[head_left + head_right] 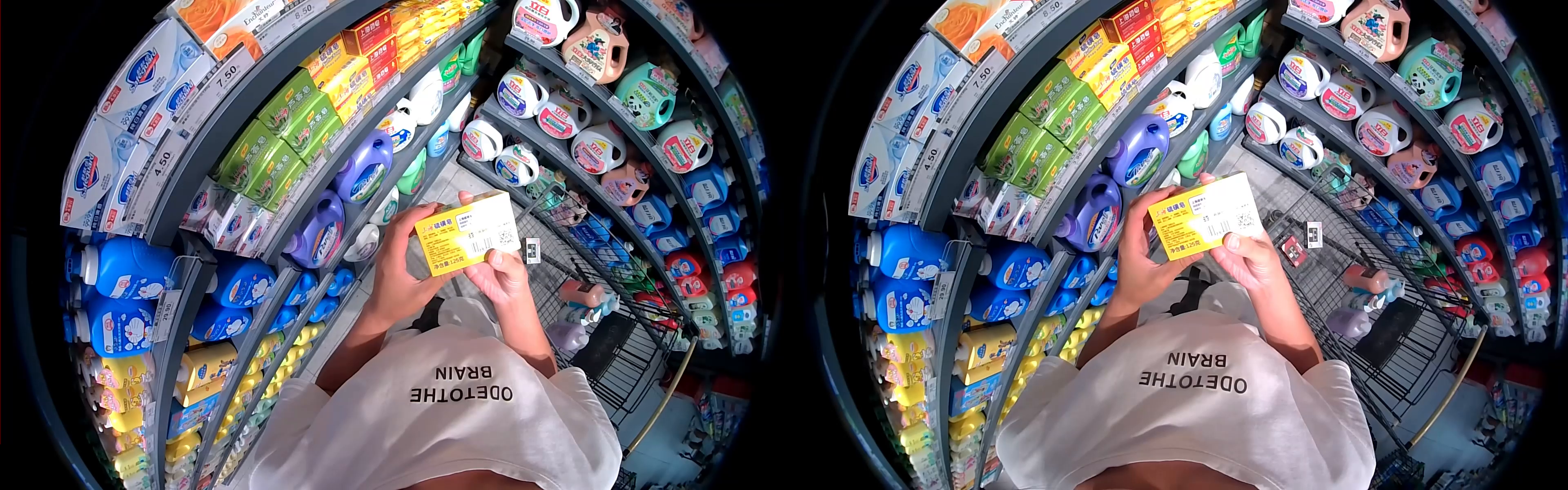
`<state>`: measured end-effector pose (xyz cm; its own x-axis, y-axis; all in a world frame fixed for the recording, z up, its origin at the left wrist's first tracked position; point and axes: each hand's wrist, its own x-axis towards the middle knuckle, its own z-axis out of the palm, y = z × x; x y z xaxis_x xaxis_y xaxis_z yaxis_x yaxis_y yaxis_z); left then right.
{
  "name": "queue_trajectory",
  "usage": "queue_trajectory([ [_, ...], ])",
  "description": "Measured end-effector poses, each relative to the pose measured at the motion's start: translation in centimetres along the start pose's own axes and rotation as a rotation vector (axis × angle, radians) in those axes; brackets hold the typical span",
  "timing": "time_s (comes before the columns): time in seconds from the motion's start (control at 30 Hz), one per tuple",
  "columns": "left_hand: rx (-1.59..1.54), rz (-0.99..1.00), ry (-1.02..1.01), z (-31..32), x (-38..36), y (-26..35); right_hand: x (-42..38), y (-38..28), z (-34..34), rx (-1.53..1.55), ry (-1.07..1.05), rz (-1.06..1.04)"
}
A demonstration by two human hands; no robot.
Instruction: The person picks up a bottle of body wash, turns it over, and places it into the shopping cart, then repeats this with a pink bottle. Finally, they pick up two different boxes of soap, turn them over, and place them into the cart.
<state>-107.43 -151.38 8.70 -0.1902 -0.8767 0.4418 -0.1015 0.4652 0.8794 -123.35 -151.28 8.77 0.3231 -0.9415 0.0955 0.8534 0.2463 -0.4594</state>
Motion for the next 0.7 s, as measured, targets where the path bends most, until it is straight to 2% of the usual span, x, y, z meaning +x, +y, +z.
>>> queue_trajectory([
  [0.7,-0.017,0.011,-0.014,-0.12,-0.24,0.27,-0.65,0.04,0.22,-0.043,-0.019,-0.032],
])
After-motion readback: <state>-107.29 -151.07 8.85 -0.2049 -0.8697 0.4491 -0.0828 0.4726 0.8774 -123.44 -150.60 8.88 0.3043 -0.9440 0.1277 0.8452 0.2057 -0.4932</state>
